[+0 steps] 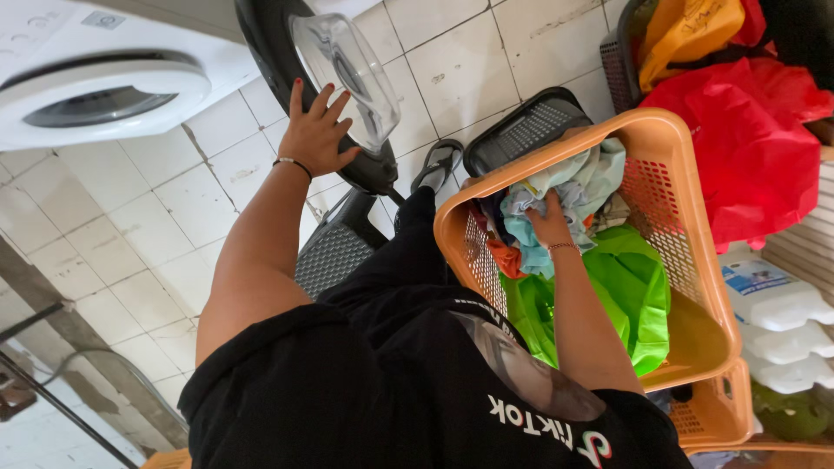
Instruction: The person sorts through various clothing items from a plastic basket and places them into a front-loading washing machine one by one.
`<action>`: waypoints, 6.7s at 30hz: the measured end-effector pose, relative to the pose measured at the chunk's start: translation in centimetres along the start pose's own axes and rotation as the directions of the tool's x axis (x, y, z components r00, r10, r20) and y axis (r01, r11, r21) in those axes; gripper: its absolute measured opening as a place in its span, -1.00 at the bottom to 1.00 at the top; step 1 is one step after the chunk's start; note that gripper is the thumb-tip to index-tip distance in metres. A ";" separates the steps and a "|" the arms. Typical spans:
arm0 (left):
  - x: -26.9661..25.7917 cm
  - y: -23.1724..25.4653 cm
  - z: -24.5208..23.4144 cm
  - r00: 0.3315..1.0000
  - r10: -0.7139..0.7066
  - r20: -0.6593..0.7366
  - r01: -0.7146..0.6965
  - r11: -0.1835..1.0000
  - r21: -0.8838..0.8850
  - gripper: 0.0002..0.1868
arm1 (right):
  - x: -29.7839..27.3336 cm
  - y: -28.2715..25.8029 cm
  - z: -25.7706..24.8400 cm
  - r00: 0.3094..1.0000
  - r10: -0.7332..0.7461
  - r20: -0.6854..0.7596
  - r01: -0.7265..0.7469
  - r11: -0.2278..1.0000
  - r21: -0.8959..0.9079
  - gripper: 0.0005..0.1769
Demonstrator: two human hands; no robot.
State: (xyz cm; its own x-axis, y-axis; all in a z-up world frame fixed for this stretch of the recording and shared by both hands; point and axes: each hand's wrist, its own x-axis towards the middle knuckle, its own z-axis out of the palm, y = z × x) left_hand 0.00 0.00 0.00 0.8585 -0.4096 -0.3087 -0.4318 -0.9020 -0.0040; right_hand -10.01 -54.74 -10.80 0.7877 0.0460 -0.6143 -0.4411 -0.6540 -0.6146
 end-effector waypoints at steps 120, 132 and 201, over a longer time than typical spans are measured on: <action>12.2 20.4 6.5 0.733 0.613 -0.294 -0.623 0.432 -0.652 0.06 | -8.4 -1.7 12.3 0.779 -0.110 -0.617 -0.074 0.961 -0.266 -0.31; 12.5 20.6 3.8 0.751 0.609 -0.256 -0.633 0.554 -0.541 0.10 | -8.9 -1.3 12.1 0.770 -0.018 -0.638 -0.167 0.959 -0.229 -0.21; 6.5 8.3 -6.3 0.803 0.370 -0.468 -0.453 -0.133 -0.882 -0.50 | -12.2 -15.5 13.1 0.418 -0.084 -0.905 0.164 0.986 -0.016 -0.65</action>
State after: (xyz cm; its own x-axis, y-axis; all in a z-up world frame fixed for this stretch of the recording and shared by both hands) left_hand 3.73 -11.06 3.91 0.6584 -0.7267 0.1957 -0.0873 0.1845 0.9790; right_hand -18.38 -35.29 -0.29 0.7553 -0.6088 0.2428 -0.2993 -0.6499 -0.6986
